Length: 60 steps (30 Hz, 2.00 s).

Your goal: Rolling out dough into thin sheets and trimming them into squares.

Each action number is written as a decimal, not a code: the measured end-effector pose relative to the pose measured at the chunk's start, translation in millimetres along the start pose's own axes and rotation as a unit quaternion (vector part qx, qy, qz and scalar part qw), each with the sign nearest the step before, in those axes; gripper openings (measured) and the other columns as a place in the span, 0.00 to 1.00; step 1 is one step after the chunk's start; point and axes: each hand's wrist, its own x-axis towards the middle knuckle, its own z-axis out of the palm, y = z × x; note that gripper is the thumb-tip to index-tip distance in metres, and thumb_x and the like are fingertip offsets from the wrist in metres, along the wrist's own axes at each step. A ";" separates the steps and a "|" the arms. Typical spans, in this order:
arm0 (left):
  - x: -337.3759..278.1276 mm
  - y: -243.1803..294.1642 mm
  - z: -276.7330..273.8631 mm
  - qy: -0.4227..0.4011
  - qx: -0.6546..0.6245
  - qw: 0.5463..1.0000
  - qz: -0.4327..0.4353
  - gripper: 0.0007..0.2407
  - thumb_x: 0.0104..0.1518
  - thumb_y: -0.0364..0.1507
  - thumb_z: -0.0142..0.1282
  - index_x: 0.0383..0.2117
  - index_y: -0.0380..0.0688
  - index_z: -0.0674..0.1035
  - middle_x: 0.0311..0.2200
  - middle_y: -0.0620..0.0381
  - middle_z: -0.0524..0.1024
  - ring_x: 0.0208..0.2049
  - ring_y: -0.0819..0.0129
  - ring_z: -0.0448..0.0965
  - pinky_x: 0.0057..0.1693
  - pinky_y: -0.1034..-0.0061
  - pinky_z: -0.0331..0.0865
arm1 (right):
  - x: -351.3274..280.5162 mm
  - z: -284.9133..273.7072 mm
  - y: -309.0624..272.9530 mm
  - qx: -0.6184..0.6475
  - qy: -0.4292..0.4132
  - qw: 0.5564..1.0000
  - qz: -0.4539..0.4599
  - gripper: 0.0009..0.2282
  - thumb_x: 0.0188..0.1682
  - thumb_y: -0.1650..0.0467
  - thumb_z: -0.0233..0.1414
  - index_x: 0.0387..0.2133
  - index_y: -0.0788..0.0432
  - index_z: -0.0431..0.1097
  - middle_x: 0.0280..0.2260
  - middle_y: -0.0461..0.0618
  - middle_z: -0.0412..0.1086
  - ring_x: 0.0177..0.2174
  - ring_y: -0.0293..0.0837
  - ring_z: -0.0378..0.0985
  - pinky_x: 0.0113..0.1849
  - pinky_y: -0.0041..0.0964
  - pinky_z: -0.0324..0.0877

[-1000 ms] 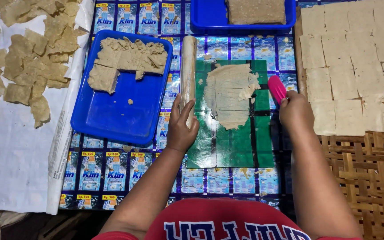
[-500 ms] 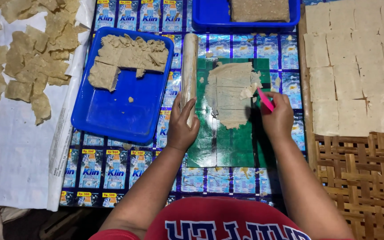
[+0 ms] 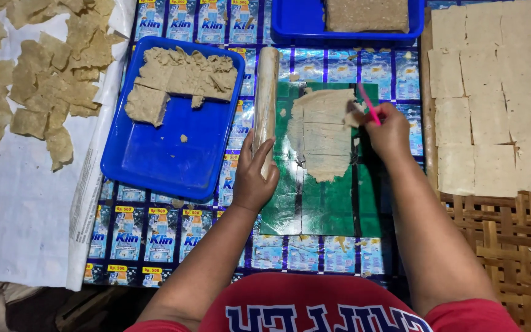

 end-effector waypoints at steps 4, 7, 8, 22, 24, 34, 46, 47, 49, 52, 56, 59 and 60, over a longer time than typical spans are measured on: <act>-1.5 -3.9 2.5 0.009 0.001 1.000 0.013 0.23 0.53 0.23 0.56 0.58 0.57 0.76 0.65 0.37 0.61 0.65 0.39 0.65 0.66 0.54 0.66 | 18.5 -18.7 13.2 0.092 0.052 0.994 0.027 0.16 0.45 0.67 0.68 0.42 0.57 0.70 0.28 0.47 0.74 0.29 0.47 0.80 0.32 0.40 0.74; -0.7 -4.1 1.2 0.009 -0.007 1.000 0.012 0.23 0.53 0.23 0.56 0.58 0.57 0.76 0.65 0.37 0.61 0.64 0.38 0.65 0.66 0.53 0.65 | 9.8 -26.8 25.2 0.130 0.054 0.990 0.026 0.20 0.44 0.67 0.70 0.43 0.59 0.68 0.30 0.51 0.71 0.32 0.48 0.77 0.32 0.41 0.73; -0.9 -3.6 1.0 0.008 -0.010 1.000 0.010 0.23 0.53 0.23 0.55 0.58 0.58 0.76 0.65 0.37 0.61 0.64 0.38 0.65 0.66 0.53 0.66 | 6.5 -27.0 36.0 0.088 0.036 0.995 0.042 0.16 0.45 0.66 0.68 0.40 0.59 0.71 0.27 0.54 0.72 0.31 0.51 0.79 0.30 0.45 0.72; 1.1 4.8 -3.3 -0.009 -0.012 1.000 -0.007 0.22 0.54 0.24 0.55 0.58 0.58 0.75 0.66 0.37 0.59 0.65 0.38 0.64 0.66 0.51 0.65 | -147.0 -52.5 -24.0 0.026 -0.110 0.980 0.164 0.12 0.59 0.64 0.47 0.33 0.60 0.72 0.18 0.54 0.74 0.22 0.53 0.81 0.30 0.48 0.74; 2.1 6.2 -3.9 -0.013 -0.018 1.000 -0.013 0.22 0.55 0.24 0.54 0.58 0.58 0.75 0.66 0.37 0.59 0.66 0.37 0.63 0.66 0.51 0.64 | -151.1 -40.9 -14.9 -0.063 -0.108 0.980 0.153 0.15 0.58 0.60 0.49 0.40 0.62 0.73 0.31 0.66 0.76 0.41 0.67 0.79 0.41 0.61 0.73; -2.3 -4.4 2.8 0.001 -0.006 1.000 -0.002 0.22 0.54 0.25 0.56 0.58 0.59 0.76 0.66 0.40 0.60 0.66 0.41 0.63 0.67 0.56 0.64 | -174.6 -23.3 -76.1 -0.059 -0.171 0.977 0.117 0.14 0.56 0.60 0.47 0.40 0.60 0.71 0.36 0.69 0.76 0.45 0.72 0.77 0.45 0.66 0.71; 3.5 -0.1 -9.9 -0.055 -0.117 0.991 -0.043 0.19 0.61 0.29 0.54 0.60 0.53 0.75 0.69 0.34 0.53 0.69 0.37 0.54 0.71 0.51 0.54 | -209.0 -70.7 -118.3 -0.183 -0.232 0.952 -0.078 0.21 0.52 0.67 0.47 0.57 0.26 0.67 0.51 0.48 0.62 0.45 0.65 0.77 0.41 0.60 0.79; 3.7 -0.7 -9.3 -0.060 -0.123 0.989 -0.053 0.18 0.63 0.29 0.52 0.60 0.53 0.75 0.70 0.35 0.53 0.69 0.38 0.54 0.71 0.51 0.53 | -208.2 -79.7 -118.4 -0.192 -0.210 0.957 -0.061 0.19 0.52 0.66 0.48 0.56 0.28 0.68 0.50 0.47 0.64 0.42 0.65 0.79 0.40 0.60 0.79; 6.9 0.2 -9.2 -0.064 -0.129 0.988 -0.062 0.17 0.65 0.30 0.50 0.60 0.53 0.75 0.70 0.36 0.52 0.69 0.38 0.54 0.71 0.51 0.52 | -201.3 -89.4 -109.8 -0.202 -0.187 0.960 -0.046 0.18 0.52 0.66 0.49 0.55 0.30 0.70 0.50 0.46 0.65 0.40 0.65 0.80 0.38 0.60 0.79; 12.0 12.6 -11.3 -0.062 -0.063 0.993 -0.075 0.16 0.67 0.32 0.47 0.59 0.51 0.76 0.68 0.36 0.56 0.68 0.37 0.55 0.70 0.49 0.55 | -189.7 -90.2 -82.0 -0.266 -0.146 0.953 0.007 0.20 0.52 0.67 0.48 0.55 0.26 0.69 0.49 0.47 0.63 0.39 0.62 0.81 0.39 0.59 0.79; 26.7 39.1 -8.8 -0.069 0.036 0.997 -0.008 0.18 0.60 0.26 0.56 0.58 0.45 0.76 0.65 0.32 0.59 0.68 0.34 0.57 0.69 0.46 0.55 | -174.0 -81.4 -63.7 -0.313 -0.139 0.939 0.014 0.19 0.54 0.70 0.46 0.54 0.28 0.72 0.47 0.49 0.63 0.39 0.61 0.82 0.38 0.58 0.79; 32.9 50.9 4.1 -0.132 0.036 0.990 0.012 0.20 0.57 0.26 0.58 0.58 0.44 0.75 0.64 0.32 0.61 0.68 0.35 0.58 0.69 0.45 0.55 | -165.3 -75.3 -69.2 -0.340 -0.138 0.930 -0.014 0.19 0.54 0.69 0.46 0.52 0.29 0.73 0.46 0.50 0.63 0.39 0.60 0.82 0.38 0.54 0.79; 33.7 54.6 9.5 -0.169 0.026 0.985 0.013 0.22 0.55 0.27 0.60 0.59 0.43 0.74 0.64 0.32 0.61 0.67 0.35 0.59 0.69 0.45 0.55 | -162.8 -73.9 -71.9 -0.351 -0.131 0.927 -0.032 0.18 0.53 0.69 0.46 0.52 0.31 0.74 0.45 0.51 0.64 0.38 0.59 0.82 0.37 0.52 0.79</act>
